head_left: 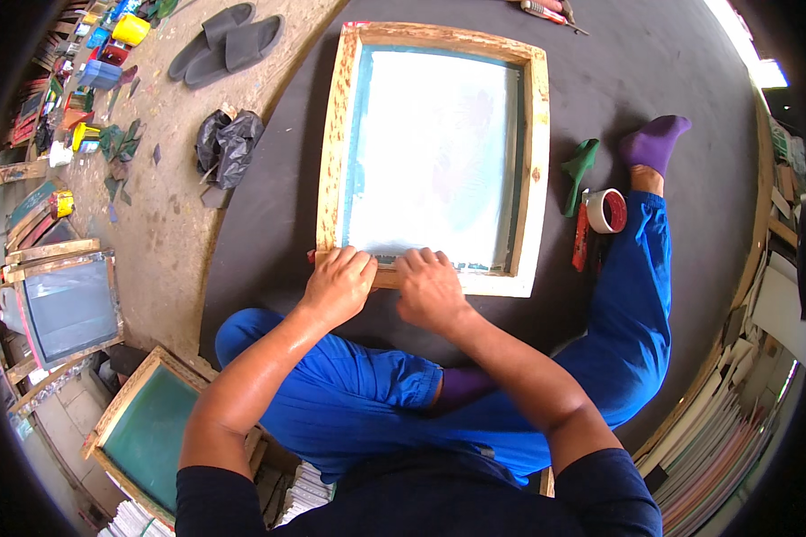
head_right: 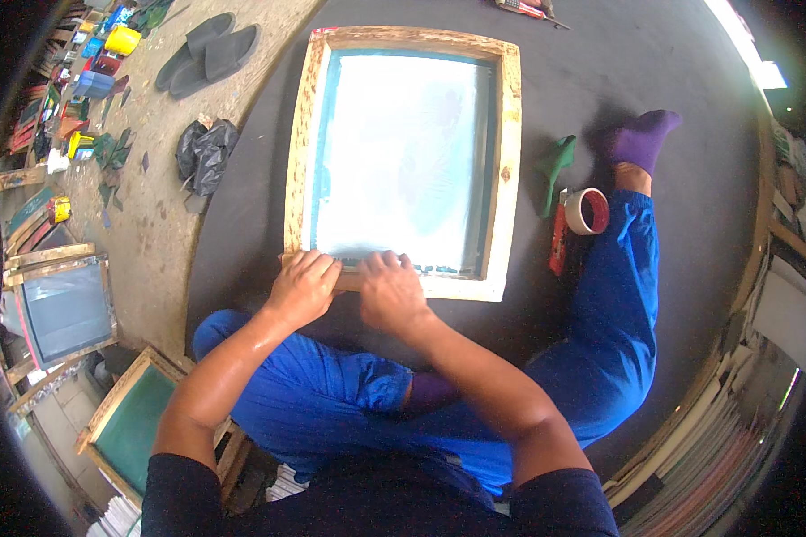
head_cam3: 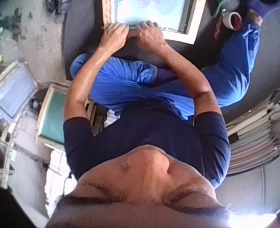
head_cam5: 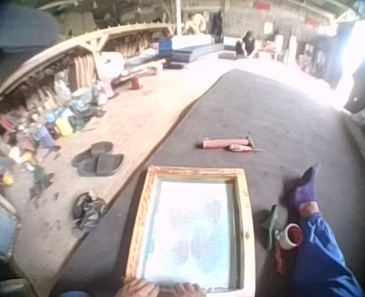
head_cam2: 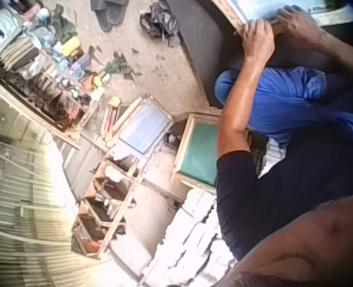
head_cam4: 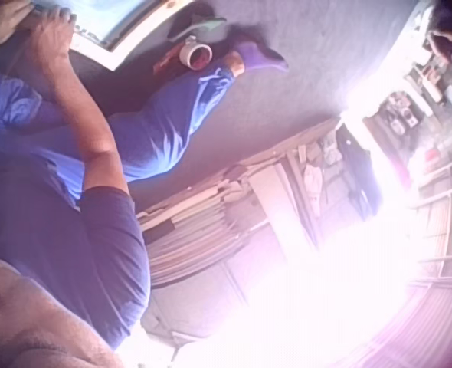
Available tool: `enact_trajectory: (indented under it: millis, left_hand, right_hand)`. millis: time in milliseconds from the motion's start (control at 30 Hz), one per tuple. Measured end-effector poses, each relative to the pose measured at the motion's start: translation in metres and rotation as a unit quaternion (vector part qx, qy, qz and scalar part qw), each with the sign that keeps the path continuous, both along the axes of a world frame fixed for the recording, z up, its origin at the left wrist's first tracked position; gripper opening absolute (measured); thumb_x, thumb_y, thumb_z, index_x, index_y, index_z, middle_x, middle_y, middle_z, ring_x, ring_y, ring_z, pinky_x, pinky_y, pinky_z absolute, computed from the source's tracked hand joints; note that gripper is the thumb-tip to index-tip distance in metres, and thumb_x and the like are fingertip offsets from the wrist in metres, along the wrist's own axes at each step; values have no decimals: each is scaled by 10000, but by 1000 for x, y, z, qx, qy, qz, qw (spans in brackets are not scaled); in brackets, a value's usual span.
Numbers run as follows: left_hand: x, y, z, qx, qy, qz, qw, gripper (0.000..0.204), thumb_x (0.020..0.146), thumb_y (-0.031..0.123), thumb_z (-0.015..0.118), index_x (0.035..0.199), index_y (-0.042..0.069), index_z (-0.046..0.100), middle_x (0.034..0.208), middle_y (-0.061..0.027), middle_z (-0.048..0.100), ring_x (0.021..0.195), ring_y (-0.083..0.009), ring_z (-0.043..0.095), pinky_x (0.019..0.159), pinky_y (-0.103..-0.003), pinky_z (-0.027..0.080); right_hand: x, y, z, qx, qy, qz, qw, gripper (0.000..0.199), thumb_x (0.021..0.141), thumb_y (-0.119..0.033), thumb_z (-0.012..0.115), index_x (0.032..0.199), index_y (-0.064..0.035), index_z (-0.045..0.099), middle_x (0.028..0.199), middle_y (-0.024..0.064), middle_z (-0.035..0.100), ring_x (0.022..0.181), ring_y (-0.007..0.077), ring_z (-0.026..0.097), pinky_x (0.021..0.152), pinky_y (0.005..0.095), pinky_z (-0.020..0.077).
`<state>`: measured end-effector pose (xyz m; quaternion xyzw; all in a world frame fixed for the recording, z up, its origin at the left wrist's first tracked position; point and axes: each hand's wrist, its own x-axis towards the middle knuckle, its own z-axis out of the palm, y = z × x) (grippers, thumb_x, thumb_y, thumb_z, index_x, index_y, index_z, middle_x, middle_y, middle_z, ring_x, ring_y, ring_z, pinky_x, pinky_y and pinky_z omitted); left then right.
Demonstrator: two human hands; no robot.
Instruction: The person sits on the floor and applies tape along the edges of a wooden screen-printing frame. They smooth the tape with their fingers and use a utility knife to trim excess tape. The frame is rotated as needed to reach each side.
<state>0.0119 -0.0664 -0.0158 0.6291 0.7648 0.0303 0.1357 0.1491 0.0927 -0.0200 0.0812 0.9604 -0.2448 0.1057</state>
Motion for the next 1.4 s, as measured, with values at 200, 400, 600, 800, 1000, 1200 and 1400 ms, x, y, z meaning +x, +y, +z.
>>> enact_trajectory:
  millis: [200,400,600,800,1000,1200,1400]
  left_hand:
    - [-24,1,40,19,12,109,994,715,736,460,878,1278,52,651,1176,-128,616,1250,-348,529,1096,-506,411]
    - [-35,-37,-1,126,-168,319,924,557,957,170,698,1422,-84,526,1051,-235,658,947,-402,669,868,-464,536]
    - [-36,-28,-1,71,-158,321,931,535,966,191,669,1408,-82,544,1083,-230,651,1014,-414,659,896,-468,545]
    - [-36,-32,-1,82,-152,336,926,534,959,201,676,1411,-58,561,1137,-227,668,1077,-419,658,936,-473,536]
    - [-18,-9,22,147,6,356,923,567,875,231,764,1374,6,616,1244,-170,626,1145,-382,606,998,-468,501]
    - [23,59,17,267,-46,299,915,403,837,213,820,1199,84,701,1248,-131,594,1163,-349,573,1006,-450,477]
    - [76,147,12,285,-128,232,921,342,860,268,802,1145,89,742,1239,-132,603,1149,-344,582,993,-451,497]
  right_hand:
    - [3,6,14,-7,-62,-25,998,443,777,-219,739,1169,-38,640,1182,132,612,1147,323,590,980,485,486]
    - [-11,-16,15,25,-81,7,996,448,786,-243,735,1163,-19,639,1172,143,608,1185,320,558,958,485,479]
    - [-53,-52,13,-13,-25,9,1000,459,777,-260,731,1163,-24,657,1180,143,617,1175,317,564,974,460,486]
    - [-60,-46,16,-84,-42,-6,996,519,729,-265,741,1207,-67,698,1187,136,647,1178,344,586,1003,469,491]
    - [-7,21,6,-87,83,-139,983,458,836,-323,764,1244,-122,707,1191,133,682,1157,344,603,1033,466,483]
    - [73,156,21,152,199,-353,901,299,790,-248,832,1053,-124,763,1031,120,705,1031,337,634,879,455,528]
    - [106,221,21,240,132,-450,850,450,804,-303,824,1208,-159,685,1198,134,634,1135,348,598,894,473,517]
